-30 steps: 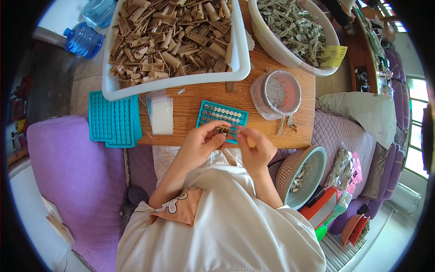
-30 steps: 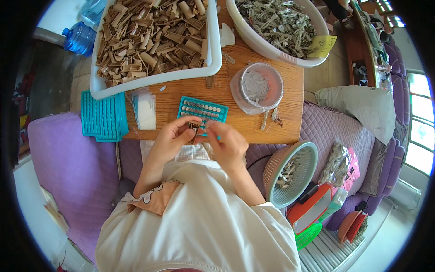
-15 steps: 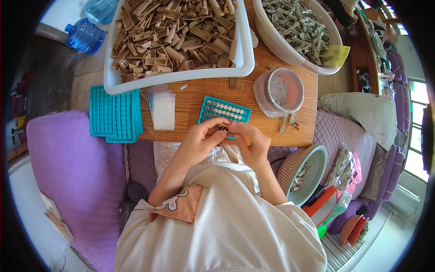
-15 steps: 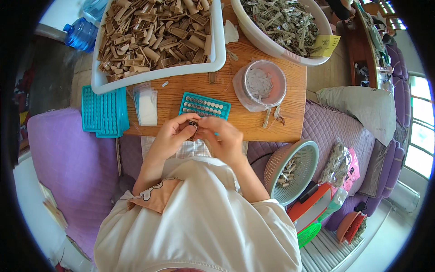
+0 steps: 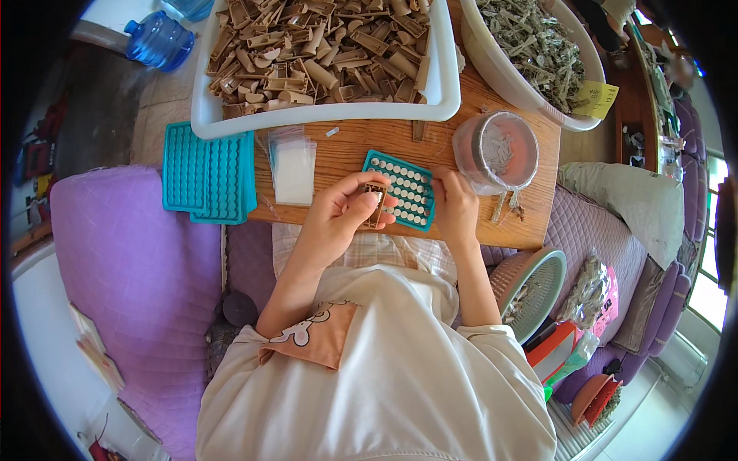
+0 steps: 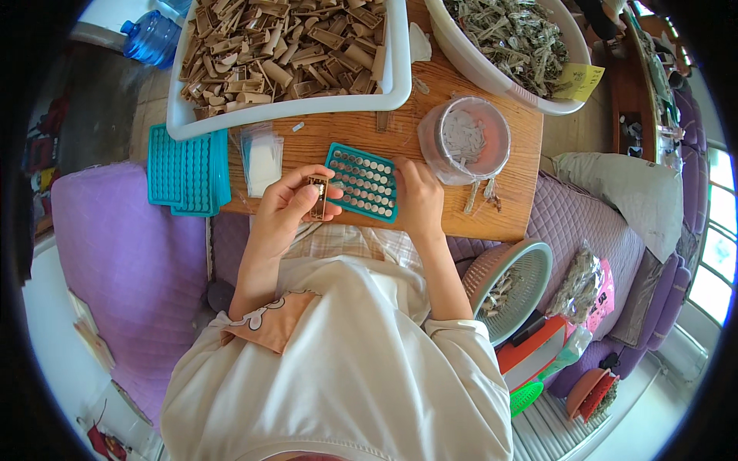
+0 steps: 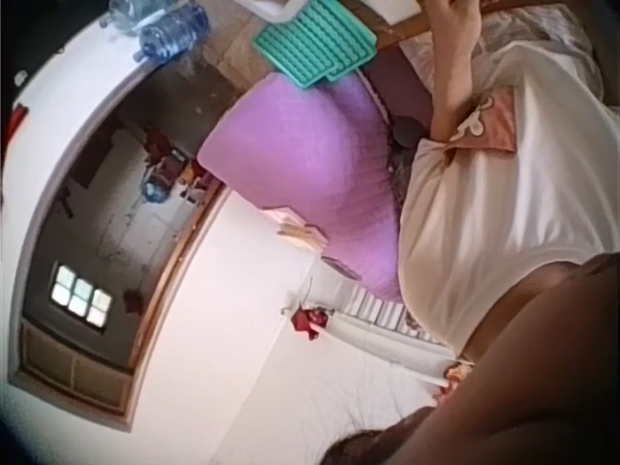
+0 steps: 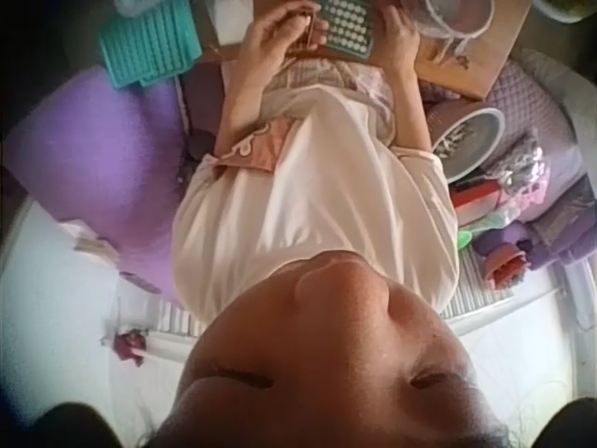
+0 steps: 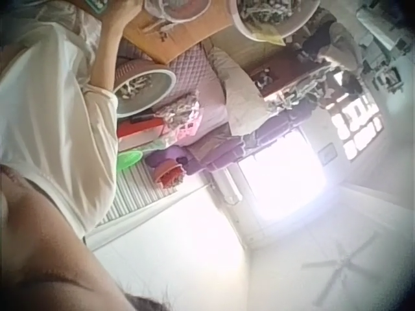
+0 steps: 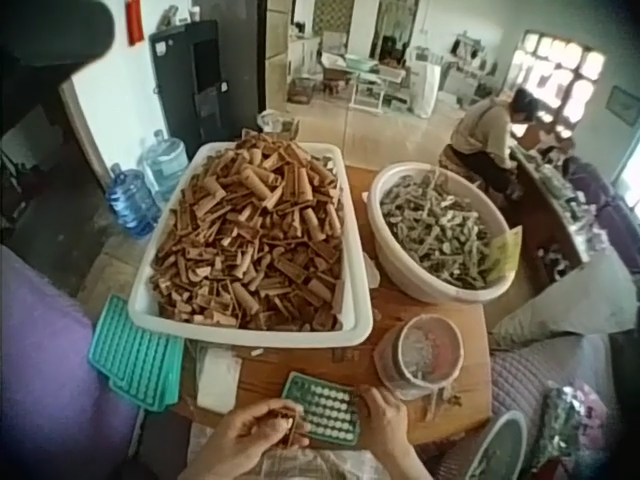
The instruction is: The person assembles small light units by taking plastic casing pieces from a tray, placing electronic components and batteries into the housings, and fitting the casing parts together by hand.
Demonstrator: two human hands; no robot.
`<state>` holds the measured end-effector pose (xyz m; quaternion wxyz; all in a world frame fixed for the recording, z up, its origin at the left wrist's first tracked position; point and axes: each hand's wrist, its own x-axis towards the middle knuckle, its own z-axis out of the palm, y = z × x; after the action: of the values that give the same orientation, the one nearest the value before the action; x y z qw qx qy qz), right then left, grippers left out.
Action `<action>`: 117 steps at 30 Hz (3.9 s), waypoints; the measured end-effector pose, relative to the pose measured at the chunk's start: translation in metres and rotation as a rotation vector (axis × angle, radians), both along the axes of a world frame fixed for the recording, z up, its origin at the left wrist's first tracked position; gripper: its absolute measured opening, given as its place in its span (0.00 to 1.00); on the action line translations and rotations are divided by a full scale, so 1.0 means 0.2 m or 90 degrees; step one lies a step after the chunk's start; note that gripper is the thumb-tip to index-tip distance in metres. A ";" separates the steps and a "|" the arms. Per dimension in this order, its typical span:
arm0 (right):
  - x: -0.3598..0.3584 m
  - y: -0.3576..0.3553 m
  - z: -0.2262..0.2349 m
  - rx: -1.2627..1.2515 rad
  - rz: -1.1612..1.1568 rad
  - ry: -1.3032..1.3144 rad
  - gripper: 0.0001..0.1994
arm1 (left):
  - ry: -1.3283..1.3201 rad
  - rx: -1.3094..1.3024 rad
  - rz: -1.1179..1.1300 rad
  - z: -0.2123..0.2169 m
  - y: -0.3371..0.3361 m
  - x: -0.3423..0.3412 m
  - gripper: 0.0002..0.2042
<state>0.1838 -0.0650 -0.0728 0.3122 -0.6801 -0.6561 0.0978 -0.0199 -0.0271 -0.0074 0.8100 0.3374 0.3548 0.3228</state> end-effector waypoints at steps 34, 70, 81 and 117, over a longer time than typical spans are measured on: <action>-0.23 0.08 0.47 -0.226 0.257 0.164 0.08 | 0.332 0.266 -0.040 -0.05 -0.11 0.02 0.11; -0.12 0.38 0.45 0.001 -0.090 0.183 0.08 | -0.145 0.025 0.212 0.04 0.09 0.02 0.18; -0.32 0.06 0.41 0.029 0.029 0.880 0.14 | -0.115 0.146 0.189 0.07 0.05 0.07 0.19; -0.39 0.02 0.41 0.000 -0.006 0.574 0.13 | 0.136 0.425 0.192 0.13 -0.01 0.18 0.18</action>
<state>0.1064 -0.0612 0.0083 0.5674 -0.5724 -0.4512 0.3832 0.0166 -0.0294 0.0193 0.5571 0.5587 0.3582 0.4992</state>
